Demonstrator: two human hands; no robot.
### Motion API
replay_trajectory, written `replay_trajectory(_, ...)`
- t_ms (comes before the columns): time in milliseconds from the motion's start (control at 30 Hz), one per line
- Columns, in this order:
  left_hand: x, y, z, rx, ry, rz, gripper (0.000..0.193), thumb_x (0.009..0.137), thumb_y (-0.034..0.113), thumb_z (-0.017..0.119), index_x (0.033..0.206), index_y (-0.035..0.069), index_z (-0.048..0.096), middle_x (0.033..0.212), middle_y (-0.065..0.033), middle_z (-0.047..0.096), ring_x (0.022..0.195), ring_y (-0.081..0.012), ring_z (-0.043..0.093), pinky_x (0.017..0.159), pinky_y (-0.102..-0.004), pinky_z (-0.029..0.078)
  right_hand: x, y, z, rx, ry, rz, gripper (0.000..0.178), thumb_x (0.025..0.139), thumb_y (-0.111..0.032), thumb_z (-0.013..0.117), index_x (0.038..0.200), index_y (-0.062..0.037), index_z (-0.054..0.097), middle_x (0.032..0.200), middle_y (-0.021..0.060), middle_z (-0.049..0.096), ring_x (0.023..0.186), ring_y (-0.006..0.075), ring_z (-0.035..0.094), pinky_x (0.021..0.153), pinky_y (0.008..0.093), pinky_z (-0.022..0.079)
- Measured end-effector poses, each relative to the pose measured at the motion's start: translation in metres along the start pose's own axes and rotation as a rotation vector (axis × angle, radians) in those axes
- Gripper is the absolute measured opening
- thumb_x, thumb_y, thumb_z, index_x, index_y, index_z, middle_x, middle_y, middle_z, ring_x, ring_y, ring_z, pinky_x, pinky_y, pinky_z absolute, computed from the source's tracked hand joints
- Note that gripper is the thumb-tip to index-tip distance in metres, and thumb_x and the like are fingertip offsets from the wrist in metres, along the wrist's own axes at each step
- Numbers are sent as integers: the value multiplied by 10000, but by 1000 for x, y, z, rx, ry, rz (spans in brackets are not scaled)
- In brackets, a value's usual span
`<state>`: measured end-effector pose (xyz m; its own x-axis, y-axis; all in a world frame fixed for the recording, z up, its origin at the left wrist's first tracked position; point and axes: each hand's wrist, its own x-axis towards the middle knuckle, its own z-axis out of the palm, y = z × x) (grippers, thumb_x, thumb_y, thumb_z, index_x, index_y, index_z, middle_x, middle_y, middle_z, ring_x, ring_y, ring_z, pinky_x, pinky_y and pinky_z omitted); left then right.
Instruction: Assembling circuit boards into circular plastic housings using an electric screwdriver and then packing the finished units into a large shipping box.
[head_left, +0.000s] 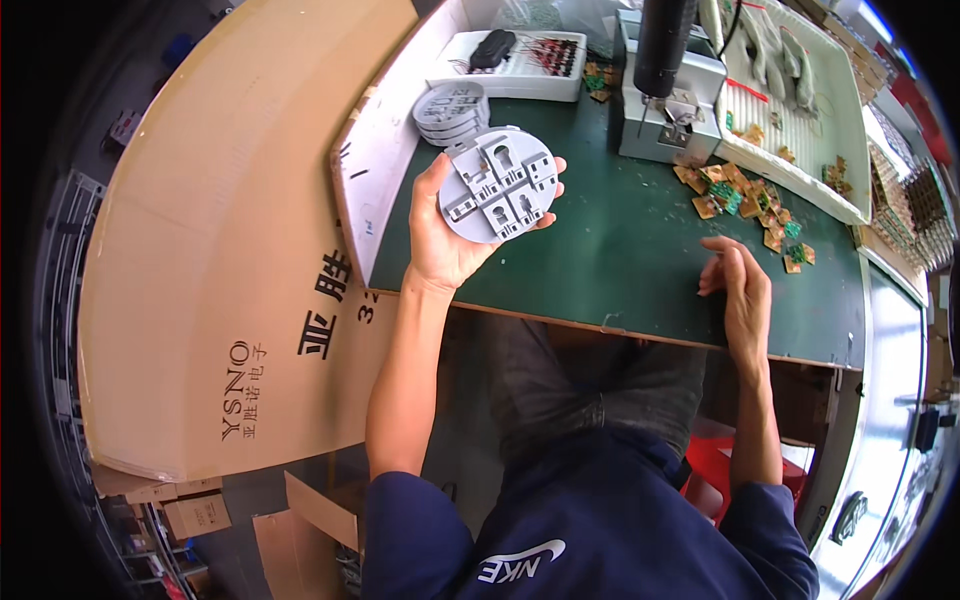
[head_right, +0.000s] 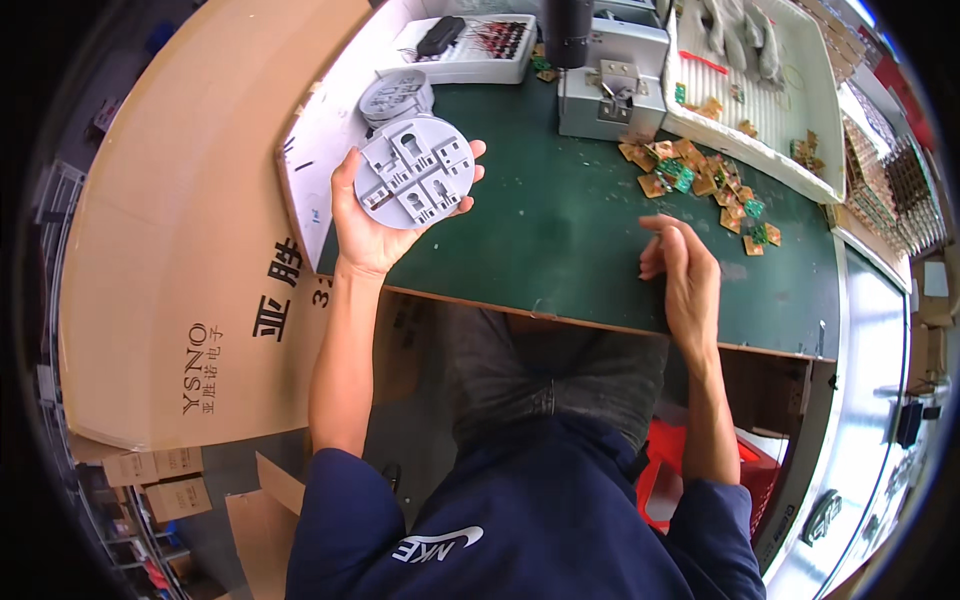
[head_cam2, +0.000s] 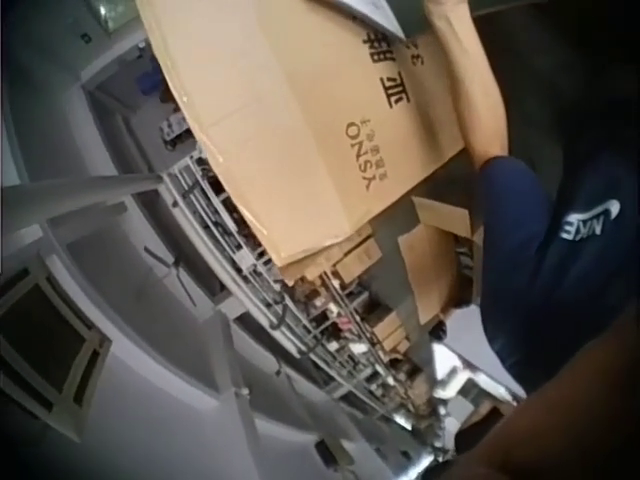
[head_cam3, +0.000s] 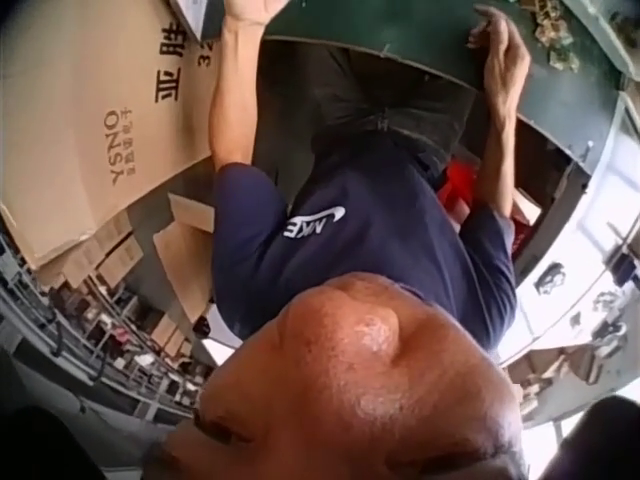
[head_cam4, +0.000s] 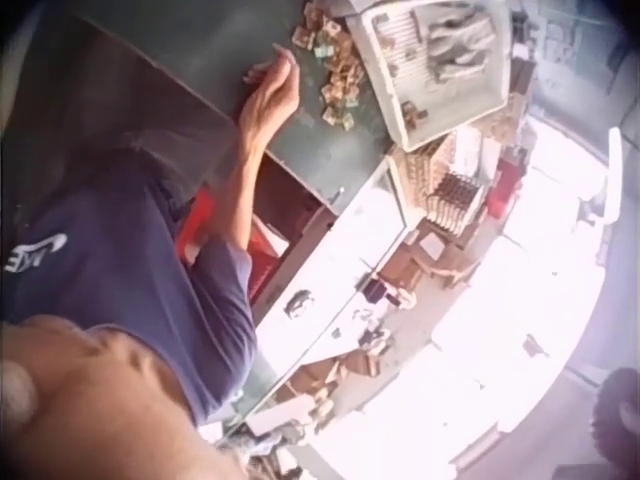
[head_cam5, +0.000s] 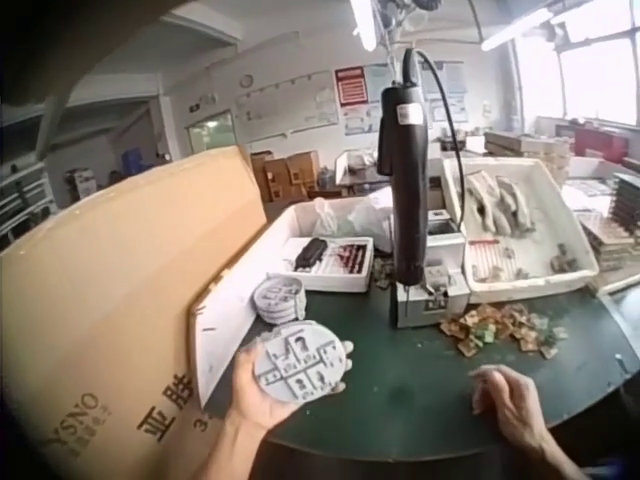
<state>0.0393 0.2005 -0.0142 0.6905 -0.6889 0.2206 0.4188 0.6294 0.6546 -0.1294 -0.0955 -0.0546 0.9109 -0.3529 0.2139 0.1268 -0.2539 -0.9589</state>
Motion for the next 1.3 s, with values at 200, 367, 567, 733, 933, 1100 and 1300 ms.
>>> replay_trajectory(200,7,-14,9,74,-25,-13,785,966,592,507,1437,-35,463,1387,-376,510,1189,-446,619,951,-535,561,-1,-10,-2,-145,-13,32,370,1108,-272,450,1281,-11,646,799,-10,519,734,63,507,667,217,439)
replay_trajectory(367,13,-25,13,136,-27,-31,780,959,579,533,1430,-40,473,1385,-351,529,1178,-412,636,949,-526,564,-2,-2,-4,-157,-3,-62,346,1096,-186,464,1377,-28,591,892,13,553,812,78,516,711,223,451)
replay_trajectory(567,18,-42,17,155,-40,-64,771,974,553,528,1446,-52,460,1387,-326,545,1257,-388,594,1006,-534,527,1,-2,-4,10,-43,8,371,1057,-101,532,1415,-1,534,1074,86,657,941,119,612,794,254,515)
replay_trajectory(733,25,-50,17,165,-95,-90,765,974,538,538,1456,-49,452,1405,-316,536,1288,-386,572,1029,-542,506,2,4,-4,82,-52,4,379,1037,-120,586,1394,2,550,1230,107,659,978,134,633,827,279,540)
replay_trajectory(933,23,-55,16,229,-23,-103,833,933,585,539,1465,-47,437,1446,-387,453,1283,-470,549,1032,-575,484,0,-7,1,-34,-16,-33,350,1022,-138,623,1363,-59,618,891,-8,599,801,78,558,811,233,507)
replay_trajectory(1100,21,-55,14,242,-25,-108,828,940,577,535,1469,-51,431,1449,-383,453,1290,-465,545,1037,-572,480,-1,-9,4,-59,-49,45,370,1024,-128,617,1390,-74,604,763,-36,578,760,57,553,796,212,493)
replay_trajectory(1300,24,-60,16,285,-38,-109,824,948,565,532,1478,-56,418,1457,-372,453,1303,-440,544,1050,-559,474,2,-2,-3,71,-8,3,372,1011,-98,632,1376,-35,586,892,22,645,833,76,597,810,246,523)
